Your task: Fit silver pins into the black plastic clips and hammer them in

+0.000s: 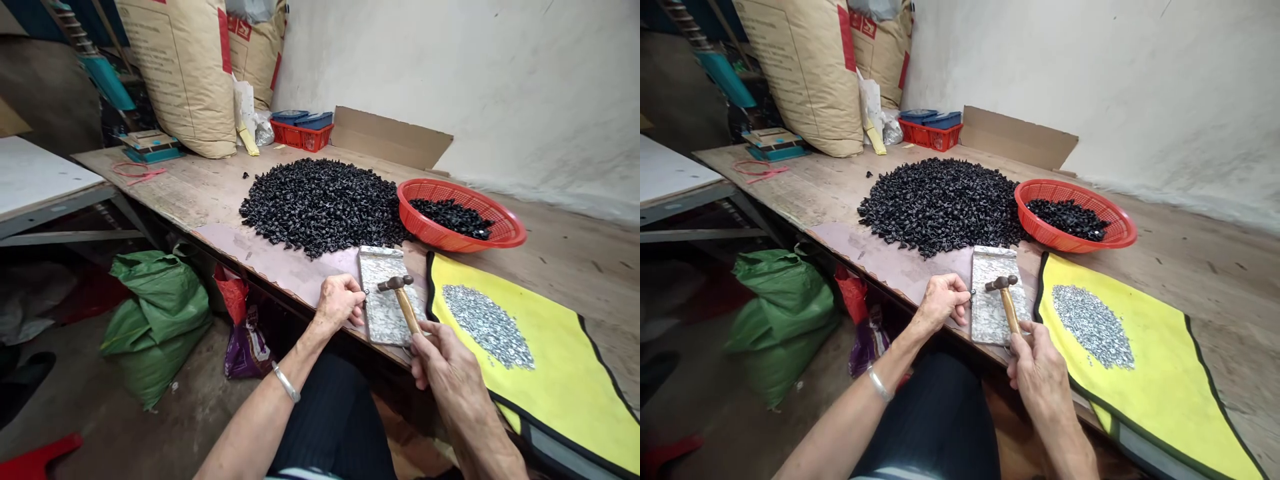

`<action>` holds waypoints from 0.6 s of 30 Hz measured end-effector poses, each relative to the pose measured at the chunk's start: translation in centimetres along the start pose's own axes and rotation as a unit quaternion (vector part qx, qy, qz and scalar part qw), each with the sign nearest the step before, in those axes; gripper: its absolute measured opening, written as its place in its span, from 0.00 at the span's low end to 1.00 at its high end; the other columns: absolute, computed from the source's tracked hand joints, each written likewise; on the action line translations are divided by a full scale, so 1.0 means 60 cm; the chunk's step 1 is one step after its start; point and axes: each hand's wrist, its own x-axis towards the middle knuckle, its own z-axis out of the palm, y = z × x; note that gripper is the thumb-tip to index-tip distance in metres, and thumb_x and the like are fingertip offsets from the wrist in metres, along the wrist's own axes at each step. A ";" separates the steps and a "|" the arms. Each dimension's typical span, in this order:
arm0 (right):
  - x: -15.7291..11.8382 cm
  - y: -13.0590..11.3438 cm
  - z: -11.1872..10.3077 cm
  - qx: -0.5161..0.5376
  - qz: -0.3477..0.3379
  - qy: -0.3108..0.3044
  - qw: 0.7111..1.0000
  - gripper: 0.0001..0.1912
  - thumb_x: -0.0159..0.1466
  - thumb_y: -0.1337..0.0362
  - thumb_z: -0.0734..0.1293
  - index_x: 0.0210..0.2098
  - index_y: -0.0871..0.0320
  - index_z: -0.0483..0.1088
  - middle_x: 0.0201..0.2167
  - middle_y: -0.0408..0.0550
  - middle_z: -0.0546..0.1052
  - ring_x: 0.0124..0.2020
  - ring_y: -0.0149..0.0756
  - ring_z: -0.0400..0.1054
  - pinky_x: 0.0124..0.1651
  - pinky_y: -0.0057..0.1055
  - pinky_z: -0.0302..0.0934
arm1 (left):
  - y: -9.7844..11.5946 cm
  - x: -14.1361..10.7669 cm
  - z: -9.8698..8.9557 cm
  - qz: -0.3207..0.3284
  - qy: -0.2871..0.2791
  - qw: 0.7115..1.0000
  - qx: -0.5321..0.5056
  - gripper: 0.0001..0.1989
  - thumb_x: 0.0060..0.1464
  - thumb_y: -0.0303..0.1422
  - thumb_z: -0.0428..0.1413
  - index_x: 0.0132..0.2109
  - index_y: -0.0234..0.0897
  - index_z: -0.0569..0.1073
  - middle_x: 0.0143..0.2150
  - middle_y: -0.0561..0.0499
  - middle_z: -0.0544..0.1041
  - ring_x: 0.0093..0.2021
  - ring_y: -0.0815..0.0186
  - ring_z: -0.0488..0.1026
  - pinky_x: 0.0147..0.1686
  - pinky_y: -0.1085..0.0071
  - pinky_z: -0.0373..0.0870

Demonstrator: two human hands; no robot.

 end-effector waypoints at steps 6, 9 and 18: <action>-0.017 0.000 0.000 -0.306 -0.127 0.105 0.938 0.13 0.63 0.63 0.56 0.34 0.58 0.72 0.17 0.47 0.72 0.18 0.36 0.66 0.20 0.27 0.47 | 0.012 -0.056 -0.013 0.052 -0.042 0.998 0.013 0.05 0.42 0.25 0.54 0.23 0.35 0.66 0.12 0.59 0.65 0.11 0.73 0.64 0.12 0.78 0.64; -0.025 -0.005 -0.009 -0.284 -0.165 0.133 0.935 0.16 0.63 0.60 0.56 0.30 0.57 0.73 0.24 0.51 0.75 0.26 0.38 0.70 0.23 0.28 0.53 | 0.020 -0.088 -0.015 0.065 -0.044 0.996 0.043 0.05 0.42 0.26 0.54 0.22 0.35 0.66 0.12 0.58 0.65 0.12 0.74 0.63 0.13 0.80 0.62; -0.057 -0.052 -0.001 0.380 0.031 -0.177 0.908 0.19 0.53 0.54 0.69 0.38 0.62 0.72 0.24 0.47 0.73 0.18 0.28 0.61 0.21 0.27 0.54 | 0.022 -0.121 -0.022 0.060 -0.091 0.993 0.041 0.04 0.43 0.28 0.56 0.24 0.34 0.68 0.13 0.57 0.67 0.11 0.74 0.63 0.11 0.79 0.61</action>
